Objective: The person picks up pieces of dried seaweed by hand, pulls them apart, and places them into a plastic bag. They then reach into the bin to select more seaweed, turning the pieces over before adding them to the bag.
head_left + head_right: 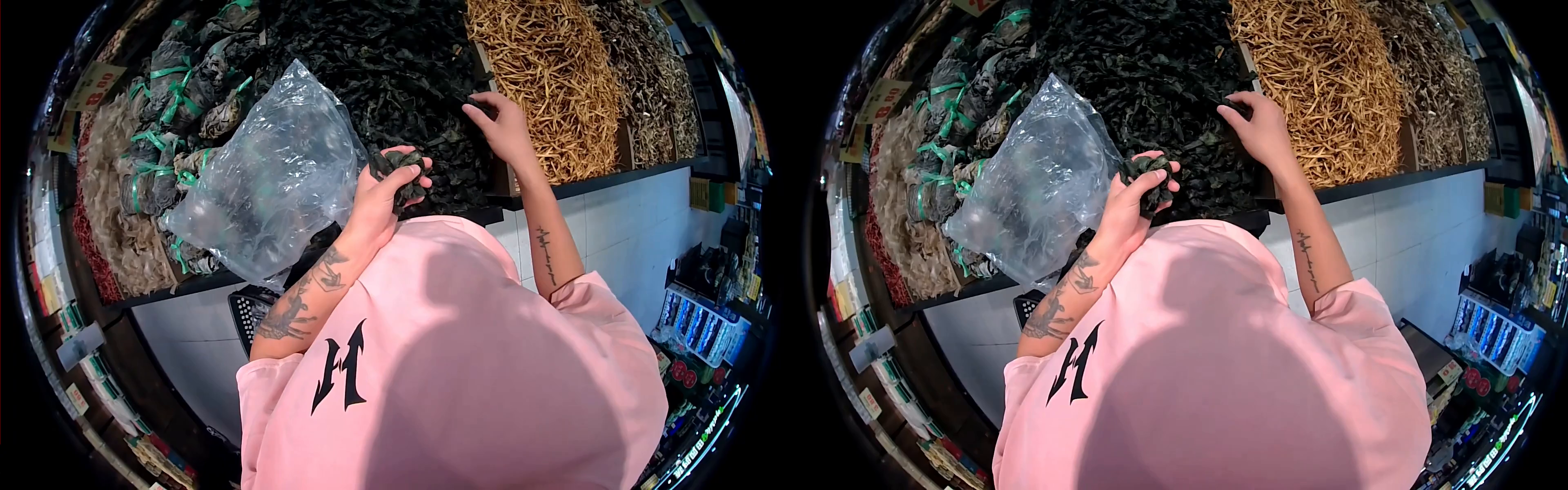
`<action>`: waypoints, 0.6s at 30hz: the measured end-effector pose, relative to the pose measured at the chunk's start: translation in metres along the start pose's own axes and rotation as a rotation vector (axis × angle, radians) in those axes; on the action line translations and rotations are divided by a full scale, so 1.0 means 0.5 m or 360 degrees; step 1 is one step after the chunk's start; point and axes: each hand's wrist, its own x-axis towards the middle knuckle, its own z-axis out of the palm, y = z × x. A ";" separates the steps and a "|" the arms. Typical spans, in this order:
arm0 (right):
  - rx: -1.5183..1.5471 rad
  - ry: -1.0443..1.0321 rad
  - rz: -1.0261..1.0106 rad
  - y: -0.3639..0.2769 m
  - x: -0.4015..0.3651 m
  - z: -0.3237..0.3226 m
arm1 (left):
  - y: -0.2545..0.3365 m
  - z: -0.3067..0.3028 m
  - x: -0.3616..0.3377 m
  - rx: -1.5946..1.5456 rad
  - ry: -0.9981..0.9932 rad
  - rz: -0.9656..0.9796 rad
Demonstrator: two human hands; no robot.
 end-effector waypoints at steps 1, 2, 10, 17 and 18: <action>0.0189 -0.0091 0.0227 0.004 0.002 -0.005 | 0.000 0.001 0.001 -0.0006 0.0006 -0.0001; 0.0439 -0.0137 0.0281 0.008 0.003 -0.007 | 0.000 0.002 0.002 -0.0007 0.0005 -0.0002; 0.1364 -0.0611 0.0636 -0.080 -0.029 -0.040 | 0.002 0.005 0.003 -0.0024 -0.0024 0.0094; 0.1431 -0.0996 0.0533 -0.125 -0.065 -0.038 | 0.005 0.004 0.005 -0.0139 -0.0051 0.0170; 0.1329 -0.1014 0.0492 -0.127 -0.066 -0.034 | 0.009 0.005 0.004 -0.0141 -0.0050 0.0173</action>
